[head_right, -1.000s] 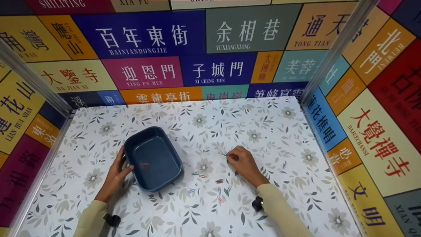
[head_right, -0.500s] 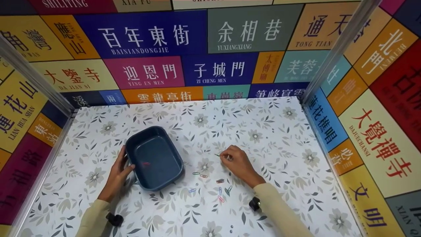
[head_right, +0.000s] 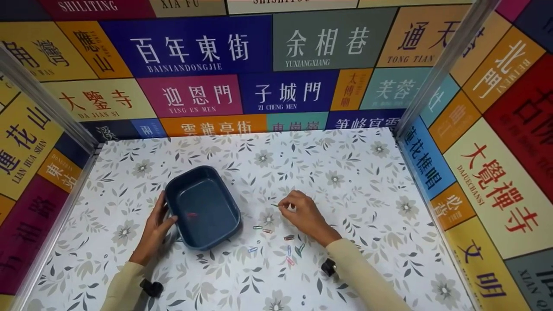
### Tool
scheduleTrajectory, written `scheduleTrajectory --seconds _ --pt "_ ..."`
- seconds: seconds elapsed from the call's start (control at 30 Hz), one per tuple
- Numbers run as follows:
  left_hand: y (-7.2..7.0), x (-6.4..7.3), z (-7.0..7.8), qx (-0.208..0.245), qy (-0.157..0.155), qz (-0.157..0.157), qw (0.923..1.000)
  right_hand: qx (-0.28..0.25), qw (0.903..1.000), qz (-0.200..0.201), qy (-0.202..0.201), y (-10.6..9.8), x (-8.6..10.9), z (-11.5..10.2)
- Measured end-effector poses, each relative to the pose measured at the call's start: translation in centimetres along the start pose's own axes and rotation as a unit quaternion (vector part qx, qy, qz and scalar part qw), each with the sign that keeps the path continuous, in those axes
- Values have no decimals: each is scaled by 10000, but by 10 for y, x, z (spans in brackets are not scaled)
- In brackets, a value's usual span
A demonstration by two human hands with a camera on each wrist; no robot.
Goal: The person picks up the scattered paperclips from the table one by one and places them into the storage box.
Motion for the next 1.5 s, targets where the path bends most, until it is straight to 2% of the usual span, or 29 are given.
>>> scheduleTrajectory --seconds 0.37,0.7,0.97,1.3,1.5 --pt "1 0 0 36 -127 25 9999 -193 9993 -100 -299 13 -9 -11" --pt "1 -1 0 17 -60 -5 10000 -94 9988 -401 -249 22 -18 -22" --pt "0 -1 -1 -12 -82 21 10000 -164 9978 -499 -413 33 -28 -33" --pt "-1 -1 -1 -52 -37 47 10000 -602 9955 -642 -362 47 -40 -47" --pt "0 0 0 -15 -171 -5 9999 -662 9939 -859 -185 55 -47 -53"
Point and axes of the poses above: each hand's wrist, its own x-axis away from the middle knuckle, its own y-axis out of the palm, z = x × y, the point moved 2 cm from there along -x, towards the middle knuckle, and after that the axes turned 2 degrees about -y, right-handed, at the moved point
